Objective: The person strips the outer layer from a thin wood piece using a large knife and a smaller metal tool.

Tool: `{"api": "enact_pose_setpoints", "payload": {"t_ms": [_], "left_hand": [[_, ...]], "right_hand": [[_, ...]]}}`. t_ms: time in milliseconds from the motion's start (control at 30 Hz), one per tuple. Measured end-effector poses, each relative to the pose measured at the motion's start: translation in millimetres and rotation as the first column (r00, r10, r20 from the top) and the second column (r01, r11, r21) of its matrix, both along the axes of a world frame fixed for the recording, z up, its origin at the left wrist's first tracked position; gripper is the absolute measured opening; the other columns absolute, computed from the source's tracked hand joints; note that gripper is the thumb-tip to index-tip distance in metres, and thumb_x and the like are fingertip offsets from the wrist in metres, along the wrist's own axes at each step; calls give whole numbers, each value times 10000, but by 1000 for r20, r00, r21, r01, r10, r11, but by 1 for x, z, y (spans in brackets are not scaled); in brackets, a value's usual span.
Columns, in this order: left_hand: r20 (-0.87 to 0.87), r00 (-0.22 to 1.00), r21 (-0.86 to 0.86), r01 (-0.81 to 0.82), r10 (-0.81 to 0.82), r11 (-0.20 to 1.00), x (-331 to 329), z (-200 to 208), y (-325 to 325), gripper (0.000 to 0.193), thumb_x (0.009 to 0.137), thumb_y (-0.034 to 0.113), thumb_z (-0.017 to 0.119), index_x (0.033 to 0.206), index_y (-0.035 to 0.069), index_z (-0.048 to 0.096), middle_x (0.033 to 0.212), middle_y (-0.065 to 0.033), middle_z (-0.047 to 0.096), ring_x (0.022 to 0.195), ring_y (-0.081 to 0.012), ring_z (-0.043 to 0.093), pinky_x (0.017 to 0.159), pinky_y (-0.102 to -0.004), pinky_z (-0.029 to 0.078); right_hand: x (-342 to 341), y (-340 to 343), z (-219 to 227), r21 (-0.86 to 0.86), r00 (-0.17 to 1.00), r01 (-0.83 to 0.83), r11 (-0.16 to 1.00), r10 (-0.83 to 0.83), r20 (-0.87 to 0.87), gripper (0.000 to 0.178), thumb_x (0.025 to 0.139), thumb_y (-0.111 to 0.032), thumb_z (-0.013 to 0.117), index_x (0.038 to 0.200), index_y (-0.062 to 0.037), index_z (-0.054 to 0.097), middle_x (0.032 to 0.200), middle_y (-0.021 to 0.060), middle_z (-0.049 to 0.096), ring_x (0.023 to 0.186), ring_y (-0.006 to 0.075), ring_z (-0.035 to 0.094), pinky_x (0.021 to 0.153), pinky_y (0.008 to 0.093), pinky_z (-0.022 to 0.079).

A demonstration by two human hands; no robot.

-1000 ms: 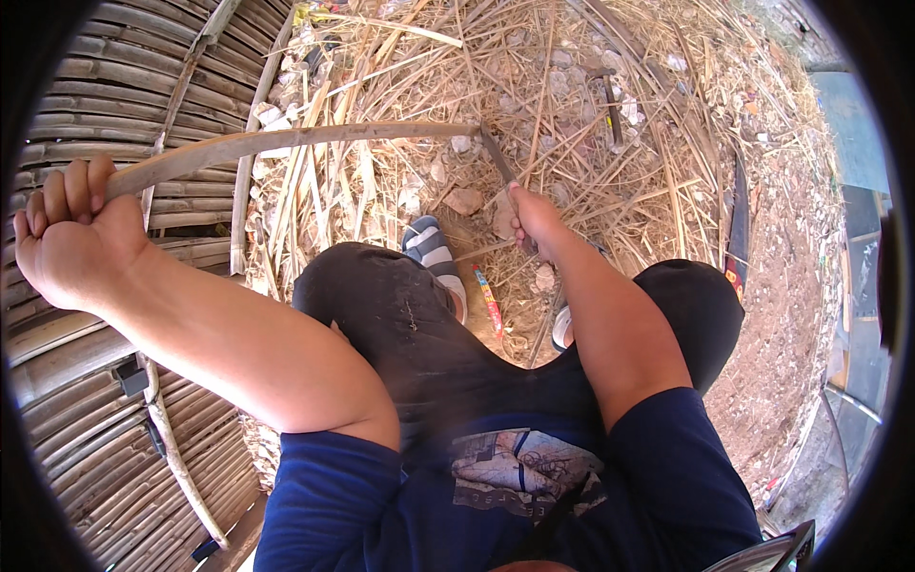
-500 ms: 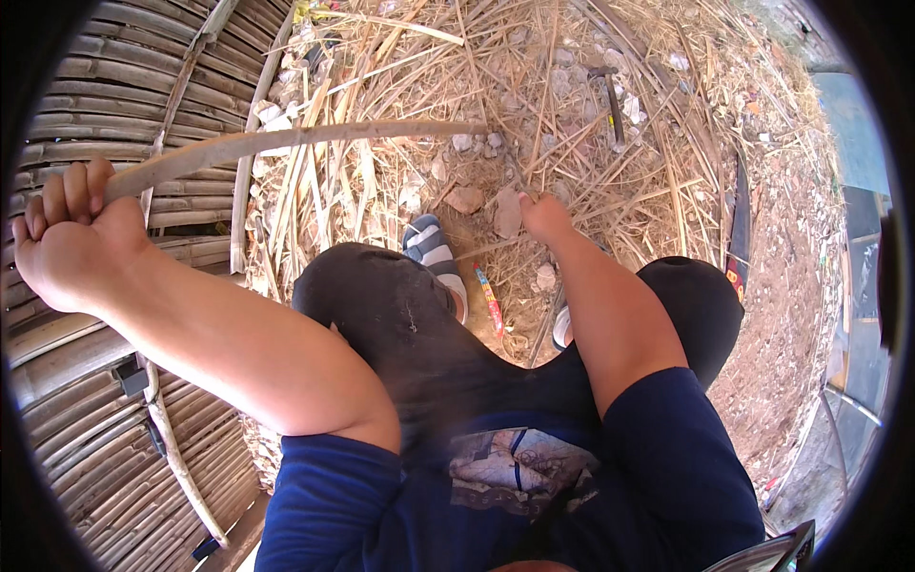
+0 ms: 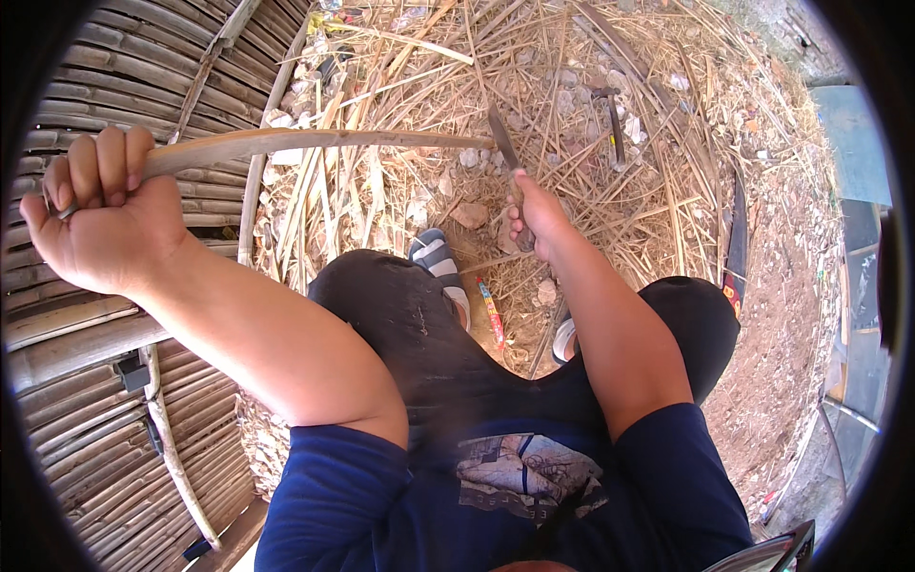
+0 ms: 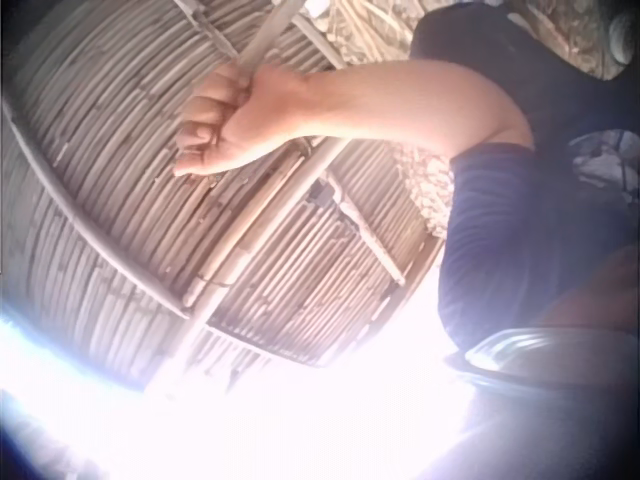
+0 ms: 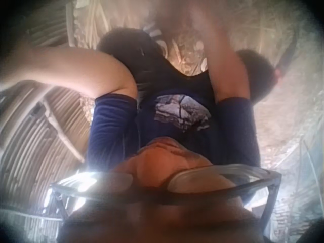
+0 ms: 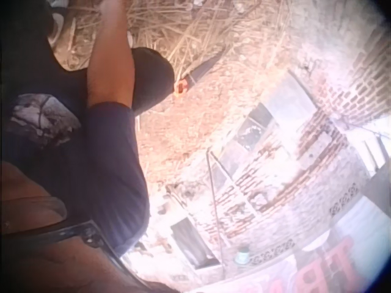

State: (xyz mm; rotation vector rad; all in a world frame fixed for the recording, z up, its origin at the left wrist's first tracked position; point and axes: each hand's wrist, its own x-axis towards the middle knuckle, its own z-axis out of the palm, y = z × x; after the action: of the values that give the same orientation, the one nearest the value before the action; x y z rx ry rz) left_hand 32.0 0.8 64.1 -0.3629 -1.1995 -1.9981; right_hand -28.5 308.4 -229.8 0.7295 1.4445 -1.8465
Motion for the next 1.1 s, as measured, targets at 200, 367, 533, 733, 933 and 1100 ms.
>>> {"api": "enact_pose_setpoints", "payload": {"t_ms": [200, 367, 533, 733, 933, 1100], "left_hand": [[-36, 888, -86, 455, -459, 886, 2, -2, -7, 341, 953, 305, 488, 647, 180, 406, 560, 37, 283, 522, -121, 186, 521, -306, 206], [-48, 832, -142, 543, -553, 828, 3, -8, -9, 349, 975, 315, 478, 653, 194, 417, 564, 50, 308, 518, -112, 212, 528, -298, 224], [-37, 800, -139, 590, -599, 795, -3, -10, -1, 364, 957, 296, 509, 623, 197, 401, 538, 58, 302, 498, -108, 214, 515, -293, 222], [-42, 782, -153, 610, -622, 777, -5, -12, -4, 363, 965, 301, 508, 629, 199, 415, 535, 64, 302, 486, -101, 217, 513, -279, 231], [-48, 724, -213, 666, -688, 715, -12, -14, 7, 358, 1003, 329, 470, 674, 191, 445, 555, 62, 323, 489, -95, 227, 516, -284, 239], [-54, 755, -157, 640, -654, 752, -13, -18, 7, 395, 995, 374, 501, 654, 197, 411, 554, 67, 319, 487, -89, 226, 511, -283, 228]], "right_hand": [[9, -13, 88, 261, 829, -185, 947, 293, -477, 482, 1003, -502, 500, 968, -26, 570, 683, 89, 538, 626, 220, 554, 589, 392, 470], [39, -10, 119, 528, 480, -314, 789, 612, -628, 494, 996, -471, 519, 920, 13, 584, 783, 205, 636, 735, 351, 638, 658, 445, 479], [50, -12, 87, 571, 446, -262, 778, 622, -644, 444, 992, -439, 548, 940, 2, 576, 736, 201, 598, 700, 347, 606, 663, 447, 468], [53, -18, 99, 556, 396, -240, 796, 603, -692, 428, 968, -412, 580, 916, 12, 574, 719, 242, 628, 718, 433, 639, 657, 498, 477], [58, -20, 82, 584, 330, -162, 796, 601, -728, 433, 972, -409, 583, 926, 20, 548, 700, 248, 619, 687, 448, 634, 645, 520, 477], [50, -24, 56, 658, 429, -140, 740, 644, -633, 431, 985, -409, 566, 934, 18, 543, 691, 236, 623, 655, 450, 629, 632, 526, 477]]}}
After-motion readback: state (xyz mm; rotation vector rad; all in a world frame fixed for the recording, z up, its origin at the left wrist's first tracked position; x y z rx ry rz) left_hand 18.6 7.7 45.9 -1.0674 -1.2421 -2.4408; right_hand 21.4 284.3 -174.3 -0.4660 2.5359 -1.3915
